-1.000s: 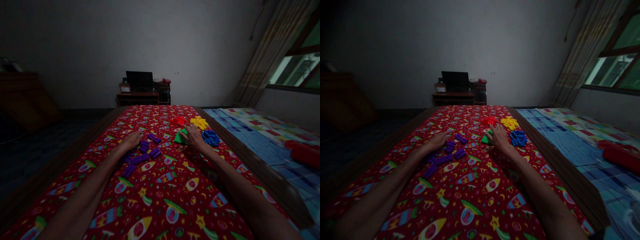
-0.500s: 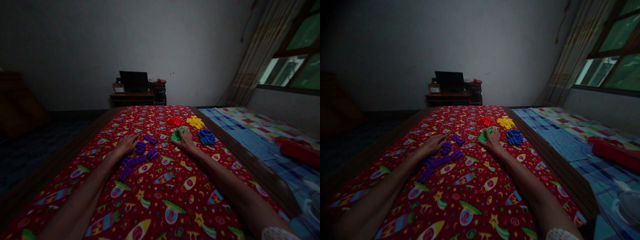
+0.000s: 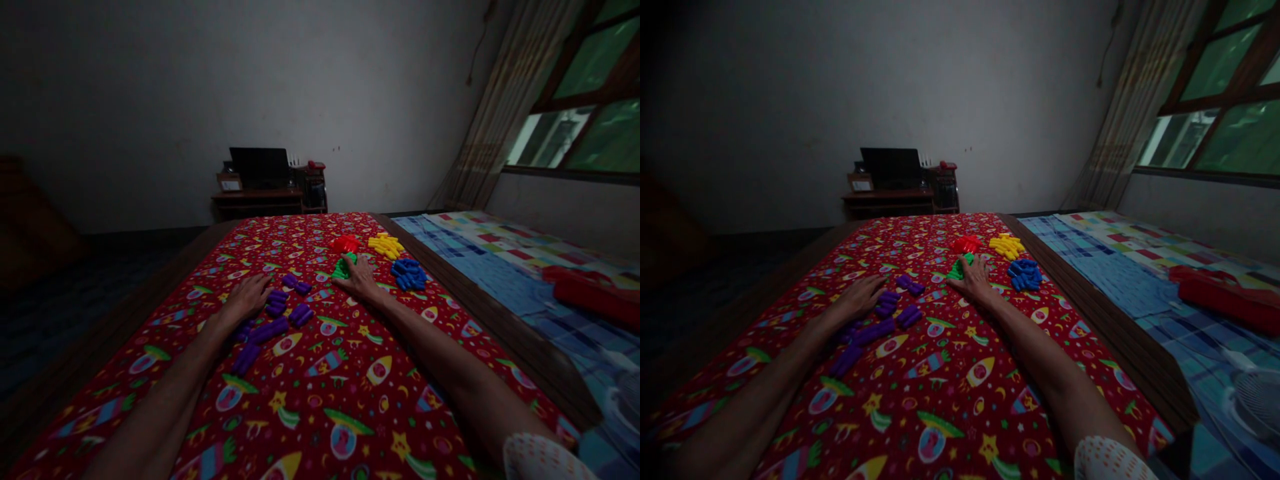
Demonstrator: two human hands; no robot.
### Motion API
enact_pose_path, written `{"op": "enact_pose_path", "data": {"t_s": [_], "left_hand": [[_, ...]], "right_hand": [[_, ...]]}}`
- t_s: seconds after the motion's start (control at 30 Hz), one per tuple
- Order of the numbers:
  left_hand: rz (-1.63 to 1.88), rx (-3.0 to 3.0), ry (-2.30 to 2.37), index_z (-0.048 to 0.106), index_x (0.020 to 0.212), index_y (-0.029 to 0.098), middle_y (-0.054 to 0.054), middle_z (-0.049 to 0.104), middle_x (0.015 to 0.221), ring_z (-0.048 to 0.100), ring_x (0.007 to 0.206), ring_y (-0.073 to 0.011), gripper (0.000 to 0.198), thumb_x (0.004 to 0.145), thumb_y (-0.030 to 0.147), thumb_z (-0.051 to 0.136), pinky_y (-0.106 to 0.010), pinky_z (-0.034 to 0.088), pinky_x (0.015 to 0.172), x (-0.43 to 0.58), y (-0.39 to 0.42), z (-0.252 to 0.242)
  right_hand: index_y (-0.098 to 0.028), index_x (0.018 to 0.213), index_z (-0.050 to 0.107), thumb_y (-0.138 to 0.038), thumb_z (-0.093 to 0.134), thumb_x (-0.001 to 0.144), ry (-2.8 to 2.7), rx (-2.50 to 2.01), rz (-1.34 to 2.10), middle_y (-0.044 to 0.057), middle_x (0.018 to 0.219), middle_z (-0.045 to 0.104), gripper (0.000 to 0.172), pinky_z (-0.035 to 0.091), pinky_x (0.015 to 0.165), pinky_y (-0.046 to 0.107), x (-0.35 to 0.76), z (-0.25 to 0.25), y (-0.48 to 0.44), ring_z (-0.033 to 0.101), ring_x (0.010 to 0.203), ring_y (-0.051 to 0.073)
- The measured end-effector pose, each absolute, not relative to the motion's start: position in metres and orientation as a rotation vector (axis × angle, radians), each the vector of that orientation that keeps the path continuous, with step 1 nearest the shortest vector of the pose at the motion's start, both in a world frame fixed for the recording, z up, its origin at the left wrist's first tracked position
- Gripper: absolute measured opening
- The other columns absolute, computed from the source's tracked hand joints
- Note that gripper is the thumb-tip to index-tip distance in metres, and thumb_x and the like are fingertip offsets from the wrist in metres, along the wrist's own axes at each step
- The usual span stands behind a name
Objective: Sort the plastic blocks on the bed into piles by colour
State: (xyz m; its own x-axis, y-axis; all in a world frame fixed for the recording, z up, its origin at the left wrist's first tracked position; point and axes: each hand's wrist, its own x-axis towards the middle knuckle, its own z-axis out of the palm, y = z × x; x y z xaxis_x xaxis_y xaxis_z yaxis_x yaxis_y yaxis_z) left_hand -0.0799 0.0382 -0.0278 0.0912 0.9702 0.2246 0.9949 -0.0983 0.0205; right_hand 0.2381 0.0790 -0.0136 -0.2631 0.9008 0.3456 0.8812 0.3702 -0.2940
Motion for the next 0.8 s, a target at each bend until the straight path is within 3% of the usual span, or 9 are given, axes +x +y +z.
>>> {"op": "enact_pose_path", "data": {"t_s": [0.2, 0.37, 0.63, 0.8], "left_hand": [[-0.221, -2.187, -2.031, 0.051, 0.136, 0.017, -0.011, 0.051, 0.142, 0.047, 0.13, -0.0285, 0.05, 0.093, 0.035, 0.033, -0.04, 0.034, 0.109, -0.075, 0.032, -0.022], [-0.228, -2.193, -2.011, 0.052, 0.135, 0.017, -0.012, 0.051, 0.142, 0.047, 0.129, -0.0283, 0.05, 0.093, 0.035, 0.032, -0.041, 0.034, 0.108, -0.076, 0.034, -0.024], [-0.177, -2.17, -1.992, 0.049, 0.137, 0.019, -0.01, 0.051, 0.142, 0.047, 0.129, -0.0262, 0.05, 0.093, 0.035, 0.03, -0.04, 0.035, 0.107, -0.076, 0.034, -0.026], [-0.23, -2.17, -1.984, 0.055, 0.132, 0.018, -0.011, 0.053, 0.14, 0.048, 0.129, -0.0282, 0.049, 0.092, 0.033, 0.031, -0.041, 0.036, 0.108, -0.076, 0.032, -0.025]], "right_hand": [[-0.023, 0.146, 0.035, -0.053, 0.047, 0.09, -2.079, -1.521, -0.189, 0.019, 0.15, 0.033, 0.066, 0.025, 0.105, 0.06, 0.269, 0.004, 0.071, 0.028, 0.136, 0.039], [-0.021, 0.144, 0.039, -0.052, 0.05, 0.089, -2.147, -1.627, -0.471, 0.02, 0.155, 0.024, 0.064, 0.017, 0.107, 0.062, 0.338, 0.003, 0.051, 0.02, 0.14, 0.04], [-0.021, 0.141, 0.045, -0.053, 0.051, 0.088, -2.092, -1.819, -0.375, 0.023, 0.145, 0.038, 0.062, 0.035, 0.101, 0.054, 0.373, -0.016, 0.048, 0.036, 0.132, 0.038], [-0.02, 0.139, 0.047, -0.054, 0.051, 0.087, -2.065, -1.77, -0.415, 0.022, 0.144, 0.041, 0.062, 0.035, 0.1, 0.053, 0.371, -0.012, 0.053, 0.039, 0.131, 0.038]]}}
